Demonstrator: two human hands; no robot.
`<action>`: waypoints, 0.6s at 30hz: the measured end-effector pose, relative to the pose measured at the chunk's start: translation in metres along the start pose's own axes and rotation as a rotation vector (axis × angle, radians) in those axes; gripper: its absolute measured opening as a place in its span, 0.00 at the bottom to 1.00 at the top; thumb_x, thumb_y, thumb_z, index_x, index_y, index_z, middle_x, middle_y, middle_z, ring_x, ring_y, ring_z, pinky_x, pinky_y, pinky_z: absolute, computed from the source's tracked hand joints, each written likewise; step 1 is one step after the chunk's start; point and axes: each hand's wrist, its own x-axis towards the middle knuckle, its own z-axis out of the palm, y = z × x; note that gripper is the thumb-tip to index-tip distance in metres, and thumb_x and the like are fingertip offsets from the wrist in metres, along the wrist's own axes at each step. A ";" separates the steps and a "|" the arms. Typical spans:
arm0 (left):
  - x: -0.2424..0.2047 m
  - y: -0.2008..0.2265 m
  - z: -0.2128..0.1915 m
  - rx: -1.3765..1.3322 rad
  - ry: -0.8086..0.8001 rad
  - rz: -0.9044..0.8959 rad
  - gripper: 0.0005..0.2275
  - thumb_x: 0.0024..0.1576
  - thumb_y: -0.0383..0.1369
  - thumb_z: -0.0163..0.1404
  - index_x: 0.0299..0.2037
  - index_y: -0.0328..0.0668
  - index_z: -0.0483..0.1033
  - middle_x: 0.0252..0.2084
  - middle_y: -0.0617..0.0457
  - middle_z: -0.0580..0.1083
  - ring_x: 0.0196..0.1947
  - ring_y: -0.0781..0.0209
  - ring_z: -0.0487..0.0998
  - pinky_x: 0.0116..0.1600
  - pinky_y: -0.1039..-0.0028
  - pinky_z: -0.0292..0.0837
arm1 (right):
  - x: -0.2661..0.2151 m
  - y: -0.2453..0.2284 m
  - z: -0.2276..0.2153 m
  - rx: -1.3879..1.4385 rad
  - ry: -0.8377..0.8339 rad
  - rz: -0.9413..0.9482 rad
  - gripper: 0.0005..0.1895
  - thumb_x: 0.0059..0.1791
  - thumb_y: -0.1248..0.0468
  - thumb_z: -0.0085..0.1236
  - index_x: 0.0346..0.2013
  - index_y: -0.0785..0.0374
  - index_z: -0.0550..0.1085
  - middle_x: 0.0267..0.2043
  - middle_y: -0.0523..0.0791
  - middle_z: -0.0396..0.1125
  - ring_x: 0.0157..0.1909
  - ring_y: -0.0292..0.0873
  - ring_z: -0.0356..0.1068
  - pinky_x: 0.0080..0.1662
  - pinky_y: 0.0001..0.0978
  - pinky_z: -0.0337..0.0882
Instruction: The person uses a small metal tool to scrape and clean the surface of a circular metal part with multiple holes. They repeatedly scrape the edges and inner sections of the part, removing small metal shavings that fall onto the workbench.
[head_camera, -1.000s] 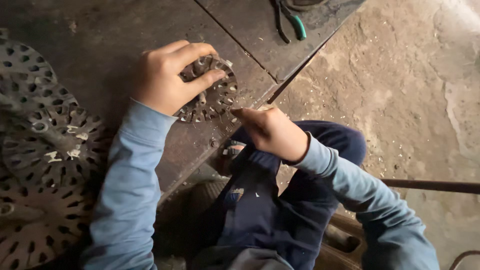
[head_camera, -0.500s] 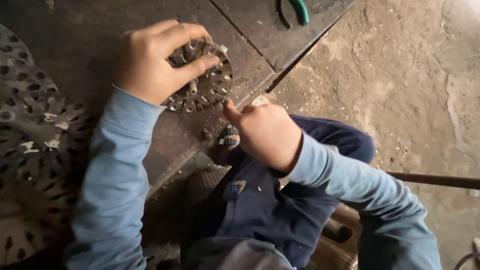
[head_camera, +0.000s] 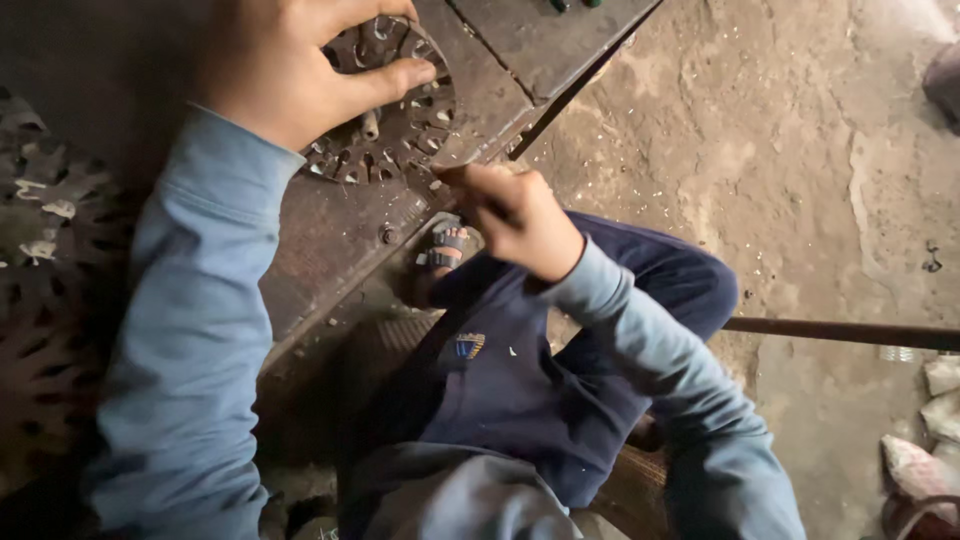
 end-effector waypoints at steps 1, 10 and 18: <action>0.000 0.002 -0.001 -0.004 0.003 0.009 0.14 0.60 0.38 0.66 0.49 0.38 0.81 0.45 0.47 0.80 0.45 0.50 0.81 0.50 0.66 0.75 | -0.005 -0.004 0.007 -0.108 0.047 -0.041 0.16 0.51 0.76 0.53 0.54 0.66 0.75 0.33 0.54 0.71 0.34 0.53 0.74 0.38 0.37 0.72; 0.004 0.009 -0.011 -0.043 0.055 -0.019 0.13 0.59 0.36 0.68 0.44 0.37 0.80 0.41 0.47 0.79 0.39 0.49 0.81 0.44 0.64 0.74 | -0.012 -0.007 0.034 -0.125 0.211 0.032 0.20 0.52 0.73 0.54 0.60 0.67 0.74 0.30 0.52 0.66 0.30 0.43 0.65 0.37 0.33 0.68; -0.001 0.008 -0.009 -0.140 0.097 -0.109 0.13 0.61 0.38 0.66 0.46 0.40 0.79 0.41 0.49 0.79 0.40 0.51 0.82 0.45 0.64 0.75 | -0.041 -0.039 0.055 0.116 0.244 0.202 0.19 0.54 0.74 0.51 0.60 0.66 0.71 0.30 0.43 0.64 0.32 0.32 0.62 0.38 0.24 0.66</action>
